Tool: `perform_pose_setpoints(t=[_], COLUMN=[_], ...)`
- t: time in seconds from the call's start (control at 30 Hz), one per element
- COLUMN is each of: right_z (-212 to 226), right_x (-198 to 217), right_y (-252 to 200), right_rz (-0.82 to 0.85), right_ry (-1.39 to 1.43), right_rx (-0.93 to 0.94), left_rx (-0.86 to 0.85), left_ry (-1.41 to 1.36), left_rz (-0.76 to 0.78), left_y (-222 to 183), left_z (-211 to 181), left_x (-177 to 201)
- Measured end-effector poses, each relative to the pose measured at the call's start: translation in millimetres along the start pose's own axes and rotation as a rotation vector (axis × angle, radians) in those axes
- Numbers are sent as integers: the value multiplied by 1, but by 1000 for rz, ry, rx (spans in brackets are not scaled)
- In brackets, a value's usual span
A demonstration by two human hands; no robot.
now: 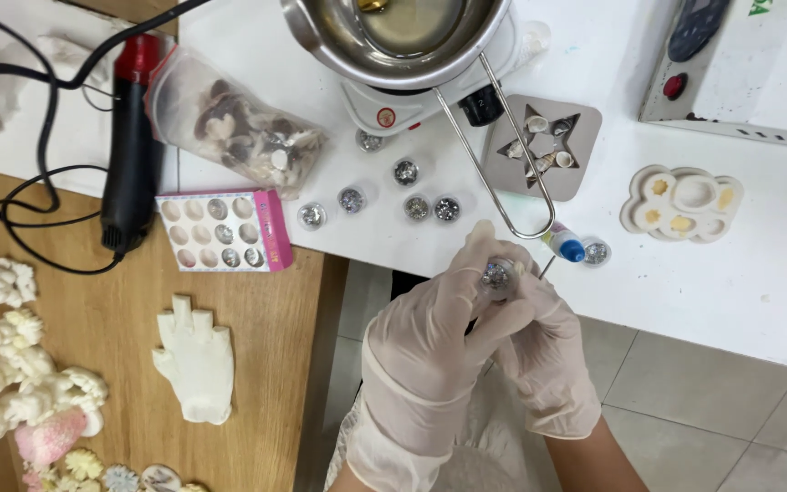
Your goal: Decorating small glass jars with silver glitter and dried flower elements as part of candle production.
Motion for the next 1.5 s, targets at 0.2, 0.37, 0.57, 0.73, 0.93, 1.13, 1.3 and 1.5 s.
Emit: perform_pose_setpoints(t=[0.2, 0.37, 0.57, 0.73, 0.93, 1.13, 1.3, 1.5], right_z=[-2, 6, 35, 51, 57, 66, 88, 94], right_x=[-19, -53, -106, -101, -114, -143, -184, -287], right_y=[-25, -45, -82, -97, -108, -105, -120, -161], right_rz=[133, 337, 479, 501, 654, 439, 29, -214], right_ry=[-85, -1, -44, -148, -171, -508, -775, -1403], right_rx=[16, 10, 76, 131, 121, 292, 451, 567], left_rx=[-62, -229, -379, -328, -231, -258, 31, 34], left_ry=[-93, 47, 115, -52, -566, -910, -1199, -1705], left_rz=[-87, -186, -289, -262, -47, 113, 311, 215], left_y=[-7, -17, -20, -23, -11, 11, 27, 51], left_z=[-17, -42, -81, -105, -89, -74, -61, -37], left_x=[27, 39, 62, 81, 60, 67, 65, 54])
Point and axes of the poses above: each hand's wrist, its own y-axis towards the middle knuckle, its own x-axis out of the back of the hand, z = x × y, the point moved 9 cm from there along y, towards the middle knuckle, and after that the axes turned 2 degrees about -x, right-handed, at the moved point
